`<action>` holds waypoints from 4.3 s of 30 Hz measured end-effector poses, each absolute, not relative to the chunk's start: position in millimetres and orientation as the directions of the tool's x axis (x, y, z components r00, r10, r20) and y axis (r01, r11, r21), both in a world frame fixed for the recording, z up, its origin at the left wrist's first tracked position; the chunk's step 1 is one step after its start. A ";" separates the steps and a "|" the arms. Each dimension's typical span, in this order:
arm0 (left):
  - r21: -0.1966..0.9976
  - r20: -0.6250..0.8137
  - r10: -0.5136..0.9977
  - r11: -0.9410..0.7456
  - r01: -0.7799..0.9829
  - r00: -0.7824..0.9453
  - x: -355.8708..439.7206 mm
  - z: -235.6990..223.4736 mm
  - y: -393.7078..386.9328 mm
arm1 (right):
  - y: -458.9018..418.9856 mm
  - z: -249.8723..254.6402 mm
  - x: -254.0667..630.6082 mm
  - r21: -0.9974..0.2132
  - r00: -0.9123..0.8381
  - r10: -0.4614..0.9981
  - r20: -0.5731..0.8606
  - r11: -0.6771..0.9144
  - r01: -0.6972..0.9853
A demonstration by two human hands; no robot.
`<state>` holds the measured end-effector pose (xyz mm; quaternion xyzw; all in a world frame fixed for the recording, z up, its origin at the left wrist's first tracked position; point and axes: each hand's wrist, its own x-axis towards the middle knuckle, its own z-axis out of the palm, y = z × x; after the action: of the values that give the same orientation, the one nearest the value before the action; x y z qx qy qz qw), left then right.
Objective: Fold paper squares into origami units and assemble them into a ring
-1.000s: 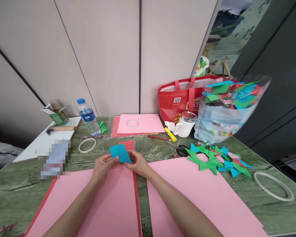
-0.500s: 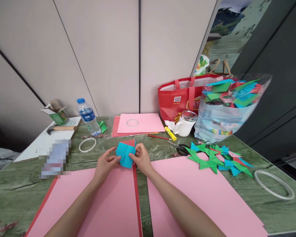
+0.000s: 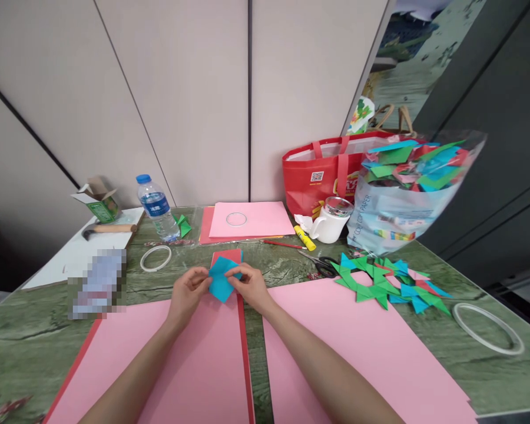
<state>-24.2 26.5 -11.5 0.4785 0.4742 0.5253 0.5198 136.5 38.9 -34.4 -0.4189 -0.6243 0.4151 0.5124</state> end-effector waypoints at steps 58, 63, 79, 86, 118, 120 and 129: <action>0.975 -0.094 0.996 0.094 -0.201 0.012 -15.6 -14.5 21.2 | 37.0 -32.3 134.4 -0.980 -0.081 0.977 0.196 0.193 -0.043; 0.975 -0.103 0.995 0.100 -0.200 -0.006 -14.4 -13.1 20.3 | 37.0 -30.9 133.9 -0.976 -0.072 0.973 0.219 0.218 -0.030; 0.920 -0.145 0.988 0.155 -0.361 0.055 -15.1 -18.3 21.8 | 37.8 -36.4 135.5 -0.967 -0.083 0.969 0.233 0.240 0.090; 0.860 -0.177 0.981 0.196 -0.472 0.085 -14.2 -14.2 22.8 | 37.9 -37.0 135.1 -0.977 -0.076 0.976 0.204 0.209 0.051; 0.975 -0.109 0.991 0.090 -0.203 -0.084 -16.5 -18.0 19.4 | 33.2 -33.7 130.2 -0.951 -0.113 0.961 0.251 0.267 0.154; 0.980 -0.095 0.992 0.080 -0.183 -0.077 -17.3 -19.1 19.1 | 33.6 -34.5 130.3 -0.950 -0.114 0.961 0.252 0.268 0.159; 0.988 -0.069 0.995 0.058 -0.141 -0.076 -17.1 -17.9 19.4 | 35.9 -36.3 130.8 -0.953 -0.108 0.962 0.251 0.265 0.146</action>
<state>-17.1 19.4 -17.9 0.4274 0.4996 0.5370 0.5285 130.8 35.9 -36.3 -0.4462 -0.6208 0.4104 0.4971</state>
